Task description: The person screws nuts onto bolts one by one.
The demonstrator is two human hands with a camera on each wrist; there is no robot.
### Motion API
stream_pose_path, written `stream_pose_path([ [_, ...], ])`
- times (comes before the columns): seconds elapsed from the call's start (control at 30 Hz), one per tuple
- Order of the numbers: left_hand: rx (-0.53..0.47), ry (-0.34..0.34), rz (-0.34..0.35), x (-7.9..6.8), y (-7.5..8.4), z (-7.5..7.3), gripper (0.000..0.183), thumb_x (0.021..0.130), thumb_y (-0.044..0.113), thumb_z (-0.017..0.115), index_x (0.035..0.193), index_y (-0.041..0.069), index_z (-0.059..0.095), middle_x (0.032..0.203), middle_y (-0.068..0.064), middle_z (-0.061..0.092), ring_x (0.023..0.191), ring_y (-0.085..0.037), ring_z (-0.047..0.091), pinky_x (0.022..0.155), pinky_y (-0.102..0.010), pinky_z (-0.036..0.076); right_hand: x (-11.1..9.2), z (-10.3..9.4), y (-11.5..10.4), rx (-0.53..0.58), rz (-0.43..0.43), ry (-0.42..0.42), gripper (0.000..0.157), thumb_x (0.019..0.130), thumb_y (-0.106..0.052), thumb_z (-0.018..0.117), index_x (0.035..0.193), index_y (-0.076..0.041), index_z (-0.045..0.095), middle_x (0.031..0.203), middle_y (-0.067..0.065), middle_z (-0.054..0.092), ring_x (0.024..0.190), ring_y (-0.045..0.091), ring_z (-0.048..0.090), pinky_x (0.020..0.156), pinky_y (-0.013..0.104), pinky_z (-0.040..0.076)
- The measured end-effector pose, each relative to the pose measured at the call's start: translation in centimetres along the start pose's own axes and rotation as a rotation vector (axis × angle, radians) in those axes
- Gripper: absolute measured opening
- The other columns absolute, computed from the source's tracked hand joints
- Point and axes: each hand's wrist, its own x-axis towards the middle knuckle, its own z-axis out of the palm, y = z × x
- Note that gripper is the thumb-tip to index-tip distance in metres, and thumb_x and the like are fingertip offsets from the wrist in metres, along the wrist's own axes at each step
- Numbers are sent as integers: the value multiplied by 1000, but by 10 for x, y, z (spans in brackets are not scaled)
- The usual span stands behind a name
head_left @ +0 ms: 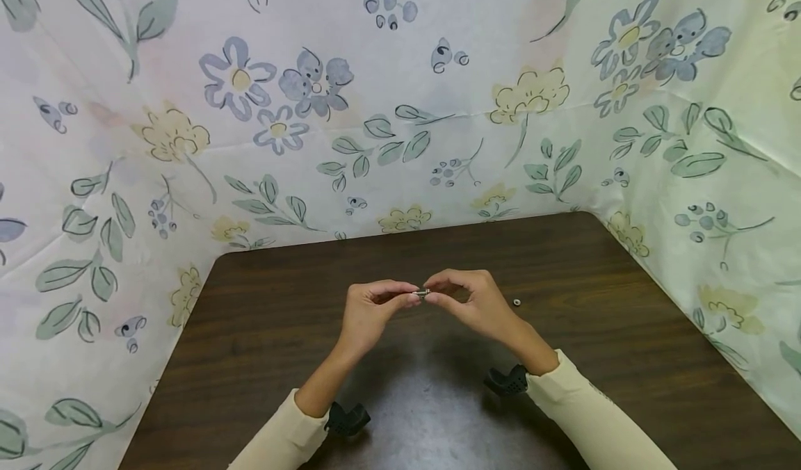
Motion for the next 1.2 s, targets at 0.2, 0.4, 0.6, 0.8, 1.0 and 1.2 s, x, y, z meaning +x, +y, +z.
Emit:
stream_pose_path([
  [0.2,-12,-1,4,-1,-2,1,8,88,-3,75,96,-7,77,91,-22,75,79,-23,76,75,-39,64,2,-3,-3,5,-82,-17,25,84,1,81,106,-8,75,94,2,76,77,12,72,67,29,62],
  [0.4,-12,-5,3,-1,-3,1,8,88,-2,76,95,-6,77,91,-20,75,79,-24,76,75,-41,64,1,-4,-1,6,-92,-19,22,84,3,80,103,-8,76,92,5,76,75,12,71,66,27,62],
  [0.6,-9,-6,16,0,-1,0,8,89,-2,75,96,-5,78,92,-19,75,80,-26,76,75,-41,64,1,-2,2,11,-67,-32,17,87,0,78,100,-10,77,90,5,76,75,12,71,66,31,63],
  [0.8,-14,-14,16,-1,-1,0,9,89,-3,75,97,-7,77,93,-19,75,81,-26,76,76,-41,63,1,-2,-2,18,-64,-39,13,89,0,77,98,-9,77,87,7,75,73,18,71,67,33,63],
  [1.0,-11,-19,40,-1,-2,0,11,89,-3,74,97,-10,76,92,-21,75,81,-24,76,75,-40,64,3,-1,-2,16,-100,-32,19,87,10,73,91,-9,77,83,4,74,74,19,72,68,26,60],
  [1.2,-11,-13,46,0,-1,-1,10,89,-3,74,96,-9,76,91,-21,75,81,-24,76,74,-40,64,2,-1,-1,0,-63,-35,22,90,10,69,94,-10,75,84,5,74,74,17,71,67,28,60],
])
